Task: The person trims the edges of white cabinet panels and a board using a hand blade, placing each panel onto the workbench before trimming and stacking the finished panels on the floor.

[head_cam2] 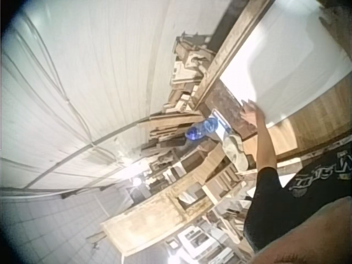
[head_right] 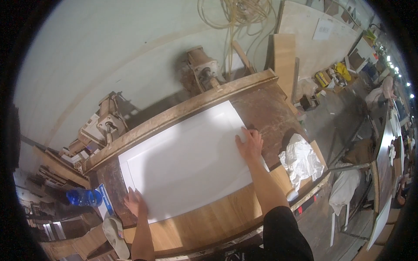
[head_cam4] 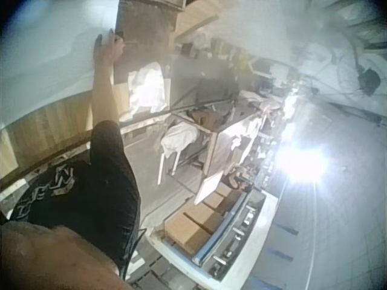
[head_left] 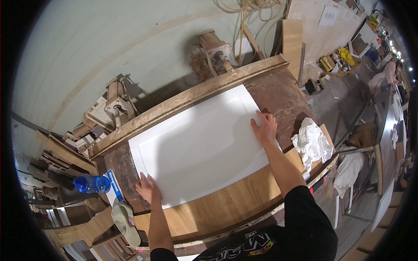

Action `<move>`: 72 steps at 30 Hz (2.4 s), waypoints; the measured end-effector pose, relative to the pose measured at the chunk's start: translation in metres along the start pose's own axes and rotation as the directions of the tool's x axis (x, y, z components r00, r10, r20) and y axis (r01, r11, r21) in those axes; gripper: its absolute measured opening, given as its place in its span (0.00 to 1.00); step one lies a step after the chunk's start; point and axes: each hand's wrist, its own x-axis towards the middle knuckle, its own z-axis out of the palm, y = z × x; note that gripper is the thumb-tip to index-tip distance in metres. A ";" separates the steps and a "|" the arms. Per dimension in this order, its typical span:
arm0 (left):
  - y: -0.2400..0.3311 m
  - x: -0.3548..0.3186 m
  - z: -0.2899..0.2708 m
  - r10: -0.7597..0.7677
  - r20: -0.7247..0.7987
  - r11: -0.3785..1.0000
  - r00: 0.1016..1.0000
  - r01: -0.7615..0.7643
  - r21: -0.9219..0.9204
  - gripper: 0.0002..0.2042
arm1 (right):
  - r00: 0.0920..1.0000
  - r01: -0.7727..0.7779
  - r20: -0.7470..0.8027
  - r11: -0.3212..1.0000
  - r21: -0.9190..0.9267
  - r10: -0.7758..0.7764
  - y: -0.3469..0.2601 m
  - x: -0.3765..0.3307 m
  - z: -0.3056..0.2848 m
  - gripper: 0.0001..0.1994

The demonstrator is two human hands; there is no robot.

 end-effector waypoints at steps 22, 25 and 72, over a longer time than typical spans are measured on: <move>-0.006 -0.002 0.002 -0.057 0.014 0.998 0.998 0.057 -0.026 0.24 | 0.997 0.052 -0.051 0.996 -0.065 -0.056 -0.003 -0.001 0.004 0.21; -0.006 -0.003 0.002 -0.017 -0.025 1.000 1.000 0.017 0.002 0.23 | 0.996 0.063 -0.061 0.996 -0.056 -0.067 -0.002 -0.001 0.004 0.21; -0.012 0.005 0.001 -0.106 0.000 0.994 0.994 0.106 -0.030 0.22 | 0.996 0.063 0.072 0.986 -0.153 -0.052 -0.004 0.001 0.011 0.22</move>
